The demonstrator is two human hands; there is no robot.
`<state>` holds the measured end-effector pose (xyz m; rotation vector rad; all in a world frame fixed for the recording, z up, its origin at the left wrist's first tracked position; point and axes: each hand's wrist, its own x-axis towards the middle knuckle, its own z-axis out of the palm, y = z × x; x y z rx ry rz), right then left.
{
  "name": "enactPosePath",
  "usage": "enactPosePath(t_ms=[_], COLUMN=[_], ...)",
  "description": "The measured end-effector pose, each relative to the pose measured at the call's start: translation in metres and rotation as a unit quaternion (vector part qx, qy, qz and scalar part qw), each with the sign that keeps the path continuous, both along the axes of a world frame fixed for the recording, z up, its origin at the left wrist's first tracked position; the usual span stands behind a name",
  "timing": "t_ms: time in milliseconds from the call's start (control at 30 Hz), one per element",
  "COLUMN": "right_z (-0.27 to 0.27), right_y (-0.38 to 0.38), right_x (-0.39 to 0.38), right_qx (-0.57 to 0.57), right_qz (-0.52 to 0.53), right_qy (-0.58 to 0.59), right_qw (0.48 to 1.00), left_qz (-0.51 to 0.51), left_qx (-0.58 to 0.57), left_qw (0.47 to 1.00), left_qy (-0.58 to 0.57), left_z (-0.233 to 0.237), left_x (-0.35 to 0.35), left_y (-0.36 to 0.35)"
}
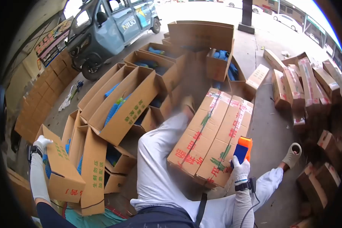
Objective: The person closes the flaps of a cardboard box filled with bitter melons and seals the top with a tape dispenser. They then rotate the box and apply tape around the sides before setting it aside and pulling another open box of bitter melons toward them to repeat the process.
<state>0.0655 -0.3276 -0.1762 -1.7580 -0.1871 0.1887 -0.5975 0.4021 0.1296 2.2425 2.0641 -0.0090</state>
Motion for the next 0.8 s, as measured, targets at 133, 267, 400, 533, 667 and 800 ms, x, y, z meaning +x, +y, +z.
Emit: enactPosePath(t_ms=[133, 267, 400, 533, 667, 800], right_z=[0.010, 0.009, 0.020, 0.026, 0.027, 0.028], right_y=[-0.027, -0.042, -0.029, 0.012, 0.034, 0.024], right_x=[-0.032, -0.048, -0.037, -0.021, -0.011, 0.007], right_qx=[0.017, 0.075, 0.159, 0.246, 0.363, 0.482], right_qz=[-0.043, -0.067, -0.050, -0.057, -0.061, -0.178], right_qy=[0.098, 0.125, 0.121, 0.080, 0.143, 0.130], right_qw=[0.994, 0.987, 0.979, 0.964, 0.919, 0.848], left_qz=[0.170, 0.022, -0.123, -0.257, -0.442, -0.644], left_qx=[-0.149, -0.008, -0.057, -0.111, -0.174, -0.212], left_qw=[0.974, 0.983, 0.925, 0.901, 0.847, 0.726], left_qy=[0.001, -0.180, -0.355, -0.333, -0.238, -0.115], left_z=[-0.025, -0.017, 0.047, 0.114, 0.134, 0.098], left_x=[-0.013, -0.003, 0.086, 0.246, 0.373, 0.491], left_y=[0.067, 0.027, -0.114, -0.252, -0.315, -0.352])
